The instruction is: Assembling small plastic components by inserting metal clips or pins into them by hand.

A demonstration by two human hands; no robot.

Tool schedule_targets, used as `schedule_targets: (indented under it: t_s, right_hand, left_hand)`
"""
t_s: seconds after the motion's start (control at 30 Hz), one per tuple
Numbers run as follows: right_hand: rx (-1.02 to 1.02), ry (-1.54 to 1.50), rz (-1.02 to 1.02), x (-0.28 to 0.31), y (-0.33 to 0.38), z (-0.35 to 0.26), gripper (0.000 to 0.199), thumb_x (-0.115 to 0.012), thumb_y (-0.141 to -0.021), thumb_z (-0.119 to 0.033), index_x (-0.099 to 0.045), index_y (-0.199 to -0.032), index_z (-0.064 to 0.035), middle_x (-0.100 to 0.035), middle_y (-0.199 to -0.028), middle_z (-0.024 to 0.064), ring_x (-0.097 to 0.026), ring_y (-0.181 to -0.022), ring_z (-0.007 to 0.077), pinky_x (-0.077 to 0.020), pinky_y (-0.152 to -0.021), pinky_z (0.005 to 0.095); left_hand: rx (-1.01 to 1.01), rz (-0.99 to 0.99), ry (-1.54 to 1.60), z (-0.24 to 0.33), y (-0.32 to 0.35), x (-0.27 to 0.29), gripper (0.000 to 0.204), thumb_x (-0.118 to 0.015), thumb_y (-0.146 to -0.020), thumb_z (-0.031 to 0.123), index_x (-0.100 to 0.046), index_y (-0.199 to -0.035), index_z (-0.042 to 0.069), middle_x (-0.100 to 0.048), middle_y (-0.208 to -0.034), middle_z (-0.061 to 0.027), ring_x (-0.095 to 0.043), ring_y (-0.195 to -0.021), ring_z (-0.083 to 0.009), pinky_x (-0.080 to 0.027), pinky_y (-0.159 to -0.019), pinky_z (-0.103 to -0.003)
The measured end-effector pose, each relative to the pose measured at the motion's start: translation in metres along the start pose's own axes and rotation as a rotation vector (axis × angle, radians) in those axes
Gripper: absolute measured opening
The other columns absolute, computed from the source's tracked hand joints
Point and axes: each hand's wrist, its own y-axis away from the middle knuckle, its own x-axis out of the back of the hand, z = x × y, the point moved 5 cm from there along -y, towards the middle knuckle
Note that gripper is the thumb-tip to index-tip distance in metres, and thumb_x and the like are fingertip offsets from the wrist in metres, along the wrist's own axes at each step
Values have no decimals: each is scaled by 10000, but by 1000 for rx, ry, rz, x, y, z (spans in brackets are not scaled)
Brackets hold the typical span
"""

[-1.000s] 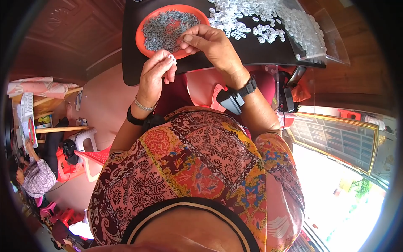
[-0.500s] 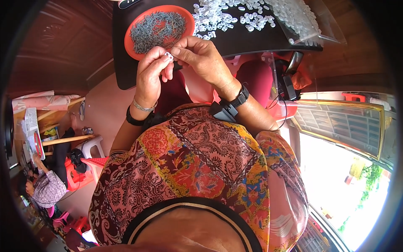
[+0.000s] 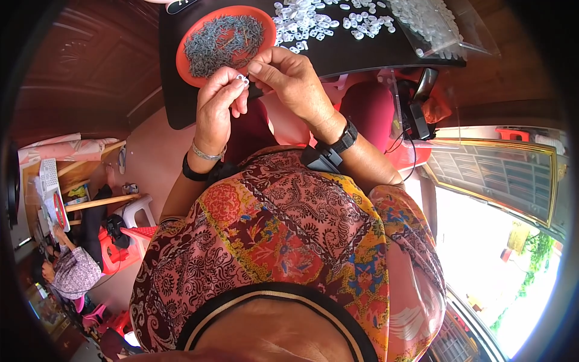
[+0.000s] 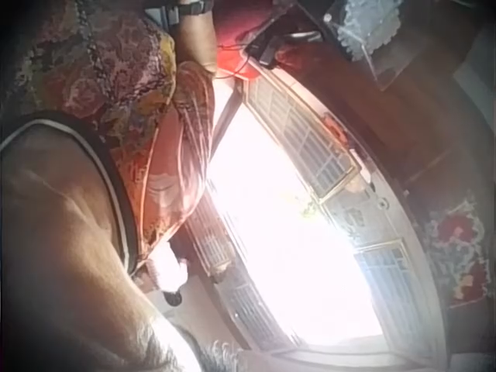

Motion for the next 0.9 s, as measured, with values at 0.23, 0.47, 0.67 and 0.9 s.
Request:
schedule_targets:
  t_s: [0.23, 0.47, 0.67, 0.9]
  right_hand:
    - [15, -17, -22, -2, 1, 5, 128, -581, -919, -147, -609, -929, -23, -591, -807, -11, -505, -723, 57, -428, -680, 204]
    - [46, 9, -18, -4, 3, 7, 130, -579, -920, -144, -608, -935, -18, -593, -813, -10, -505, -727, 56, -427, -684, 198]
    - [18, -53, 10, -2, 2, 9, 123, -570, -924, -132, -606, -943, -16, -599, -826, -5, -517, -740, 55, -434, -691, 198]
    - [44, -10, 21, -5, 5, 11, 122, -562, -928, -127, -606, -945, -15, -607, -838, -6, -526, -746, 52, -444, -690, 202]
  left_hand:
    - [9, 1, 8, -3, 1, 1, 166, -502, -889, 152, -500, -759, 50, -472, -602, 20, -402, -516, -33, -307, -469, -182]
    - [-21, 9, -16, -1, 2, 1, 160, -496, -892, 137, -493, -762, 44, -465, -600, 19, -402, -522, -35, -315, -479, -186]
    - [-15, 17, -15, -3, 1, -1, 153, -496, -897, 134, -494, -777, 39, -466, -601, 19, -403, -524, -36, -320, -480, -189]
    - [-27, 30, -18, -5, 2, 1, 140, -507, -895, 127, -494, -786, 40, -463, -600, 20, -403, -521, -33, -323, -473, -188]
